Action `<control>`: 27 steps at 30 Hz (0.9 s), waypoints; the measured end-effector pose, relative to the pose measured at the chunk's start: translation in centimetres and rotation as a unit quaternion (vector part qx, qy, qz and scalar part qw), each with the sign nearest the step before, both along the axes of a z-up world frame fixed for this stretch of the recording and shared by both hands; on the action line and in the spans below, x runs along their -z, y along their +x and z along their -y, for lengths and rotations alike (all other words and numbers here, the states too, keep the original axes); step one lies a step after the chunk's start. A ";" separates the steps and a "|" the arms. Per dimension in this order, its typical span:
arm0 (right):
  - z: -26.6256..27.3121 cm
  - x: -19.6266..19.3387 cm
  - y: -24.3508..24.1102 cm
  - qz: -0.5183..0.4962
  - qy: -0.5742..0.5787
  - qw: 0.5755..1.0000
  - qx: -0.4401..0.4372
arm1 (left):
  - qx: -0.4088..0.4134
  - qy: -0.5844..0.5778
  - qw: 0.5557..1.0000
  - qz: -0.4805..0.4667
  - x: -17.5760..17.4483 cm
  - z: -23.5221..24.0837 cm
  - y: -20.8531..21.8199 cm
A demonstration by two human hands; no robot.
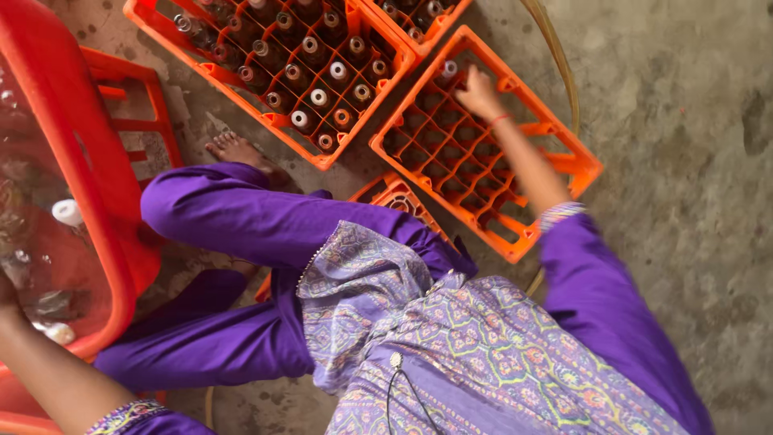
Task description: The person sits on the floor and washes glass bottles by hand. They take bottles from orange crates, rinse them in a red tub filled with water, and place them into another tub. The person handles the bottles one at a time throughout the process.
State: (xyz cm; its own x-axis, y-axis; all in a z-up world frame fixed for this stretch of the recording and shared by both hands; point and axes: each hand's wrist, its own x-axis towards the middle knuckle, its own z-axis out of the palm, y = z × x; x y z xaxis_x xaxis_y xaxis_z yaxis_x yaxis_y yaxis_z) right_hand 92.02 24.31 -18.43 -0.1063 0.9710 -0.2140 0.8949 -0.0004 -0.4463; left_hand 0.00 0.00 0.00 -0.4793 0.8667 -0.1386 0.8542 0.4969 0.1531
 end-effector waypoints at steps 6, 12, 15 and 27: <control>-2.2 1.5 -6.8 -0.007 0.027 0.990 0.139 | 0.068 0.039 0.995 0.057 -1.1 2.9 1.3; -1.2 -3.1 -6.8 0.168 0.093 0.976 0.098 | 0.057 -0.012 0.998 -0.013 -1.8 5.0 0.0; 2.7 -5.6 -6.1 0.115 0.233 0.965 -0.027 | 0.074 0.048 0.995 -0.050 -0.7 6.7 1.0; 1.9 -32.6 -16.2 -0.035 0.362 0.904 -0.225 | -0.105 0.212 0.971 0.029 4.1 3.8 5.2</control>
State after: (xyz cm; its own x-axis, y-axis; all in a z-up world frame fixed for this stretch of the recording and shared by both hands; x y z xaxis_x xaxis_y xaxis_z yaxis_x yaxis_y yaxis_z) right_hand 75.80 22.40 14.19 -0.5142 0.7092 0.4823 0.7016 0.6713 -0.2391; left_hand 5.17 -3.80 -4.08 -0.6537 0.7357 0.1770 0.7246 0.5411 0.4269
